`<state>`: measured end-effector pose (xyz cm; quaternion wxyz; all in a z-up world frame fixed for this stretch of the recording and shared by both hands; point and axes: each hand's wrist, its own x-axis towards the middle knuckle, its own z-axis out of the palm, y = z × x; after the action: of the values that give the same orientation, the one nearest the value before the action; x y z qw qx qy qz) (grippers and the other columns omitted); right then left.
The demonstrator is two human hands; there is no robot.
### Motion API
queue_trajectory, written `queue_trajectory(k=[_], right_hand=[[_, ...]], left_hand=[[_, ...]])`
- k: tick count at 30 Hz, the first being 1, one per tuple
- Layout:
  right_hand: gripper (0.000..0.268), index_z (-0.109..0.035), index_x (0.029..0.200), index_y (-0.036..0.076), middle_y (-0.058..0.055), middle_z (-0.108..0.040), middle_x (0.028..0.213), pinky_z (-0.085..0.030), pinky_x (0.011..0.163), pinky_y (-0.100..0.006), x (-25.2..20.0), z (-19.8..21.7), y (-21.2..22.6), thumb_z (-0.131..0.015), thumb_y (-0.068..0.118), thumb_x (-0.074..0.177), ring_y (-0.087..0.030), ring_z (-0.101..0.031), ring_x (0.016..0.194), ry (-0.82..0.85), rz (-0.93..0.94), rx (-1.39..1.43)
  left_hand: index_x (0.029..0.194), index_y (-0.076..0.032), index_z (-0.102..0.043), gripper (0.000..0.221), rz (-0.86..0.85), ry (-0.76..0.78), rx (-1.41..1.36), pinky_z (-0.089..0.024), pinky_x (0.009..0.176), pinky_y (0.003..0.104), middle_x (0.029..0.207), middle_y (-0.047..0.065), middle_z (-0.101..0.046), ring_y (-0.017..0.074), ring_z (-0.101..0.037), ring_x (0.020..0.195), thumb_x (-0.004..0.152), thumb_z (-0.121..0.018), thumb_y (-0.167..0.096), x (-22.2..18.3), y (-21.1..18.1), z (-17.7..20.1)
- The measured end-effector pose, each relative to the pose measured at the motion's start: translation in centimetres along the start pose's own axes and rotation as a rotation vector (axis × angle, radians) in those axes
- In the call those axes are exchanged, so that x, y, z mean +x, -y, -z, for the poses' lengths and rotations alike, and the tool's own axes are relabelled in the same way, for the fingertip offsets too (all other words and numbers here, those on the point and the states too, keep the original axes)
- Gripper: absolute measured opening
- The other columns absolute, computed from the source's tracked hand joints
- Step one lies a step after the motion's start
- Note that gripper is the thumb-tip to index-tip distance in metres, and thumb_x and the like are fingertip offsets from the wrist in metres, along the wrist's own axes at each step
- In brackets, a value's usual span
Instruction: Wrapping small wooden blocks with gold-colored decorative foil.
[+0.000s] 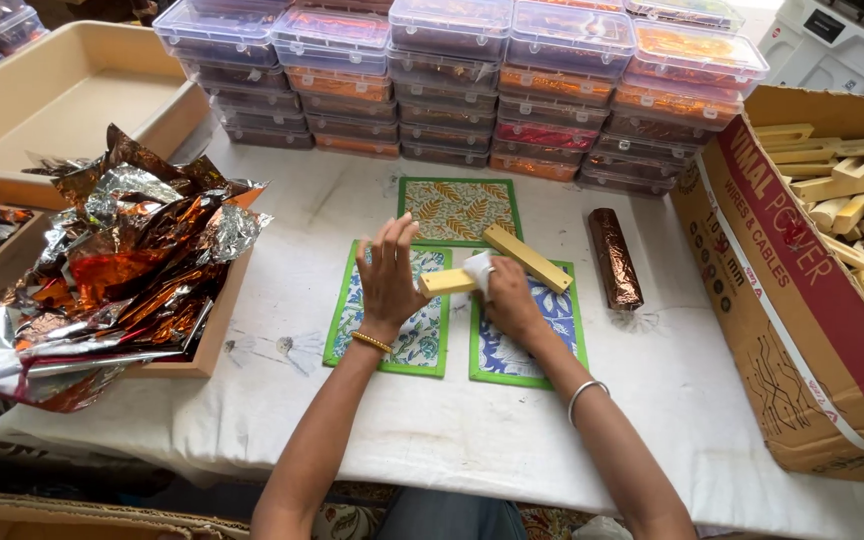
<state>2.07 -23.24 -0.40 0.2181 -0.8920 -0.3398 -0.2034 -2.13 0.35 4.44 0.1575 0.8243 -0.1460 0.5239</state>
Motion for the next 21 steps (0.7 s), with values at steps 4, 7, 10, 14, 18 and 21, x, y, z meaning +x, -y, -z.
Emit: queue_trajectory(k=[4, 7, 10, 14, 18, 21], right_hand=[[0.037, -0.065, 0.108, -0.011, -0.024, -0.058, 0.129, -0.037, 0.112, -0.051, -0.1, -0.7, 0.1, -0.076, 0.008, 0.078, -0.04, -0.052, 0.125, -0.076, -0.034, -0.163], [0.038, -0.064, 0.108, -0.014, -0.026, -0.057, 0.128, -0.035, 0.111, -0.052, -0.2, -0.7, 0.2, -0.076, 0.008, 0.078, -0.041, -0.051, 0.124, -0.127, -0.073, -0.228], [0.036, -0.065, 0.106, -0.015, -0.027, -0.056, 0.13, -0.035, 0.112, -0.05, -0.3, -1.3, -0.3, -0.075, 0.007, 0.078, -0.041, -0.05, 0.126, -0.109, -0.142, -0.284], [0.042, -0.064, 0.112, -0.014, -0.025, -0.057, 0.132, -0.037, 0.113, -0.048, -0.2, -0.3, 1.0, -0.072, 0.012, 0.081, -0.039, -0.051, 0.128, -0.096, -0.137, -0.287], [0.061, -0.061, 0.118, -0.018, -0.028, -0.057, 0.127, -0.041, 0.106, -0.049, 0.4, 1.8, 3.1, -0.072, 0.035, 0.09, -0.041, -0.052, 0.123, -0.073, -0.131, -0.105], [0.063, -0.06, 0.121, -0.019, -0.03, -0.059, 0.125, -0.043, 0.103, -0.049, 0.3, 1.6, 2.8, -0.063, 0.04, 0.096, -0.041, -0.054, 0.12, -0.1, -0.034, -0.133]], left_hand=[[0.136, -0.015, -0.054, 0.06, 0.442, 0.618, -0.143, -0.063, 0.091, 0.043, 0.115, 0.006, -0.072, 0.0215, -0.073, 0.103, 0.09, -0.064, -0.052, -3.6, 3.4, -5.0], [0.125, -0.011, -0.07, 0.05, 0.327, 0.522, -0.658, -0.069, 0.077, 0.032, 0.101, 0.014, -0.081, 0.0203, -0.083, 0.085, 0.079, -0.069, -0.028, -5.8, 4.8, -8.0], [0.129, -0.002, -0.063, 0.043, 0.684, 0.694, -1.202, -0.071, 0.07, 0.032, 0.111, 0.02, -0.079, 0.0235, -0.083, 0.087, 0.092, -0.049, -0.019, -3.7, 3.3, -5.9], [0.126, -0.004, -0.066, 0.04, 0.943, 0.623, -1.335, -0.069, 0.068, 0.029, 0.106, 0.018, -0.078, 0.0217, -0.081, 0.085, 0.1, -0.056, -0.033, -2.7, 1.9, -4.9], [0.126, -0.002, -0.065, 0.048, 0.759, 0.514, -1.256, -0.066, 0.074, 0.031, 0.109, 0.018, -0.077, 0.0195, -0.076, 0.092, 0.084, -0.079, -0.021, -2.8, 1.6, -4.6], [0.123, -0.005, -0.067, 0.039, 1.033, 0.545, -1.291, -0.068, 0.073, 0.028, 0.107, 0.012, -0.077, 0.0129, -0.076, 0.095, 0.09, -0.075, -0.024, -2.2, 1.7, -4.2]])
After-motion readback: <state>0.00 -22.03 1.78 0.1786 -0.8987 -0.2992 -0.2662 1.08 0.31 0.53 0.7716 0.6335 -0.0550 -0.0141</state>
